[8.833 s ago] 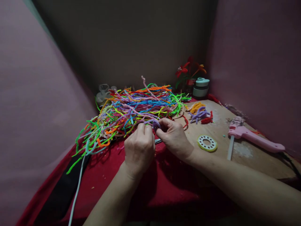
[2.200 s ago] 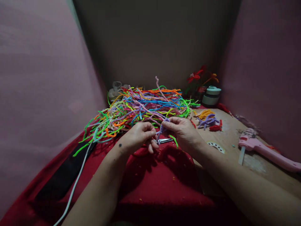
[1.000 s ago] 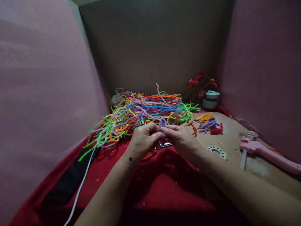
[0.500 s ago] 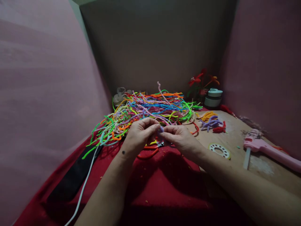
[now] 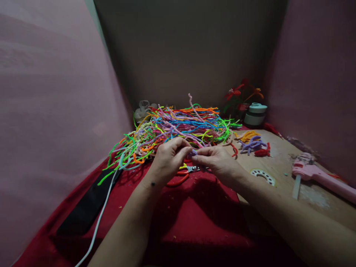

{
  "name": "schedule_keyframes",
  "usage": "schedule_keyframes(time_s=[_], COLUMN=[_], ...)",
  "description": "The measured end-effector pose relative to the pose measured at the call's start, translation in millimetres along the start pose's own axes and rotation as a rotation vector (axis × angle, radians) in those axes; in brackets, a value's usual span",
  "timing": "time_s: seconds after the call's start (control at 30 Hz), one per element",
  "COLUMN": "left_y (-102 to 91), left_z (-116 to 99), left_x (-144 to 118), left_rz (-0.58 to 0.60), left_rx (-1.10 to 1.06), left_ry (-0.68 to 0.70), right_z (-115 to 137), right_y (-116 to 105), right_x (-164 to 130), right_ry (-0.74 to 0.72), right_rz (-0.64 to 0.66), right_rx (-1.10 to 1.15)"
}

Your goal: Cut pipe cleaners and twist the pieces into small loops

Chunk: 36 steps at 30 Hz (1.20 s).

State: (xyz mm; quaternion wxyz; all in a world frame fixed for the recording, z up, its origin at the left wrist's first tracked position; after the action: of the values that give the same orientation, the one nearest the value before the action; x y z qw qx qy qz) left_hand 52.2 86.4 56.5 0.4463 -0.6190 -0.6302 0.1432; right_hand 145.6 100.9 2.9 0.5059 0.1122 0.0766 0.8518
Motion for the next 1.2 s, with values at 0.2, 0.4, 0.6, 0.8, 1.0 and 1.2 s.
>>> schedule_keyframes(time_s=[0.2,0.4,0.6,0.8,1.0,1.2], left_y=[13.0,9.4,4.2,23.7,20.2,11.2], left_z=[8.1,-1.6,4.0,23.2,17.1,5.9], left_x=[-1.1,-0.1,1.2,-4.4,-3.6,0.6], left_rz=[0.149,0.099,0.044,0.203,0.168,0.074], left_rx=[-0.204,0.172,0.010,-0.375,-0.323,-0.123], left_ry=[-0.117,0.074,-0.026,-0.259,-0.229,-0.090], right_z=[-6.4,-12.1,-3.1,-2.8,-14.6,-19.2], right_y=[0.3,-3.6,-3.1,-6.3,3.1,1.2], right_x=[1.6,2.6,0.9,1.5,2.6,4.2], right_ry=[0.027,0.077,0.058,0.036,0.094,0.136], right_rz=[0.055,0.029,-0.018,-0.035,0.107,0.074], right_rx=[0.059,0.020,0.000,0.069,0.227,0.269])
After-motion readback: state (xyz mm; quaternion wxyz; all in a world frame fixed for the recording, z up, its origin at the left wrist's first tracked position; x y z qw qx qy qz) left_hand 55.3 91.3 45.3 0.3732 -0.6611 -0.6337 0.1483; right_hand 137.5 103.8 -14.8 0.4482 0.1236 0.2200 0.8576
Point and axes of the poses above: each hand's wrist, its own x-axis towards the middle knuckle, its own y-axis out of the palm, z = x × y, the point moved 10 cm from there along x, towards the middle knuckle, and after that the axes turned 15 degrees about x, right-handed, at the moved point
